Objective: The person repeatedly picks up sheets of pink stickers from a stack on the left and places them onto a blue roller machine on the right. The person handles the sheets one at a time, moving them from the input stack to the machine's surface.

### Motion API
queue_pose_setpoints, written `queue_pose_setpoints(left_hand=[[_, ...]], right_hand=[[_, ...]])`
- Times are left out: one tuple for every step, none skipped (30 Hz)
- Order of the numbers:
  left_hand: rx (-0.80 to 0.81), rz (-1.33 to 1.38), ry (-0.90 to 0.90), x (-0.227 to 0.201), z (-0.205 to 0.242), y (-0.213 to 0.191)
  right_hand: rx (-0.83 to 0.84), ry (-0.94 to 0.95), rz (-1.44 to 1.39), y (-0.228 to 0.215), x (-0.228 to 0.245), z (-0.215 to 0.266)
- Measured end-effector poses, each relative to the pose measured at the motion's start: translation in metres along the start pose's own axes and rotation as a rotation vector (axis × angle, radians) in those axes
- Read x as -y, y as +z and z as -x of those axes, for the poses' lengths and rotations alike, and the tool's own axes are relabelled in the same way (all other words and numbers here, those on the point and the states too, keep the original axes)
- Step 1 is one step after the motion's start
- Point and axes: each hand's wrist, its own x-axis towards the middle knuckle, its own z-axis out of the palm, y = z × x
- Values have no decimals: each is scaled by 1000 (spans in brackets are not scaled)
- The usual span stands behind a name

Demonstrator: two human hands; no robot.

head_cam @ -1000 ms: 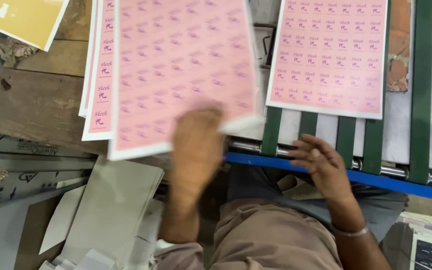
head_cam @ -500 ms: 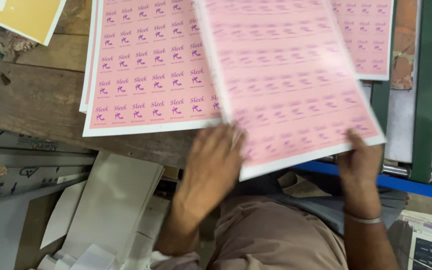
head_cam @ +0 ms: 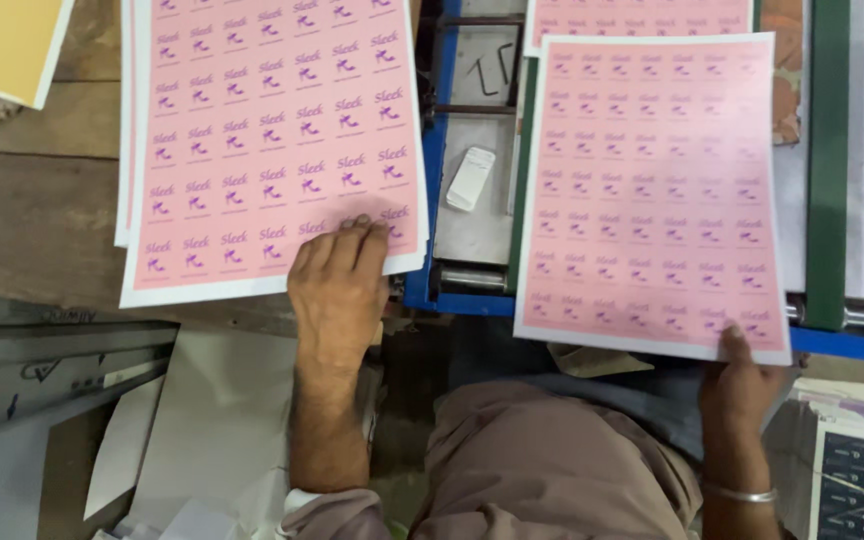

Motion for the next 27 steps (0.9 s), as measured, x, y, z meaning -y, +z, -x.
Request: queue_pose_setpoints(left_hand=[[1,-9,-5,1,1,0],[-4,-16,-10,0,2,2],[-8,-24,-15,-1,4,2],[4,-13,-23,0,2,2],[16,-2,-32,-1,2,1],[29,7,-39,0,1,-1],[26,4,-37,1,-1,0],[34,3,-44,-1,0,-1],[42,1,-51,-1,0,-1],[64,-10,-60,-1,1,-1],[85,-21,-69,-1,1,0],[107,-31,-81,-2,1,-1],[128,-22,-80,-4,2,-3],[143,-15,-71,-3,0,-6],[158,-8,-63,-3,-3,-9],[196,32,-72,-3,-4,-14],[234,72,-81,0,-5,-20],[271,111,-91,3,-7,-25],[309,154,-111,6,-8,-30],[340,192,-129,10,-11,-34],[370,229,-147,14,-14,-37],[369,270,-140,17,-16,-40],[368,311,-132,21,-17,-41],[366,354,-122,24,-18,-42],[334,382,-121,27,-18,-41],[305,412,-121,28,-15,-40],[277,443,-121,30,-12,-40]], right_hand=[[-42,40,4,-2,-1,8],[-29,19,7,-2,-2,13],[-16,-2,11,0,-3,19],[0,-32,6,8,-3,18],[29,-46,15,14,-1,18],[58,-58,21,21,-1,16],[87,-70,29,28,-2,11],[62,-74,45,32,-1,7],[38,-77,61,38,-4,-2],[16,-75,83,42,-6,-10],[9,-63,79,46,-10,-18],[3,-52,78,50,-14,-28],[-3,-40,78,52,-16,-37],[25,-77,60,58,-20,-46],[53,-115,43,63,-24,-54],[80,-150,29,66,-26,-60],[63,-96,30,70,-29,-67],[48,-43,31,72,-31,-72],[34,11,32,72,-31,-74],[81,56,19,74,-30,-79],[127,100,7,74,-28,-82],[169,147,-4,70,-26,-82],[175,163,25,68,-25,-82],[180,176,54,63,-22,-81],[186,189,82,60,-20,-80],[182,194,102,55,-17,-75],[178,199,122,52,-14,-68]])
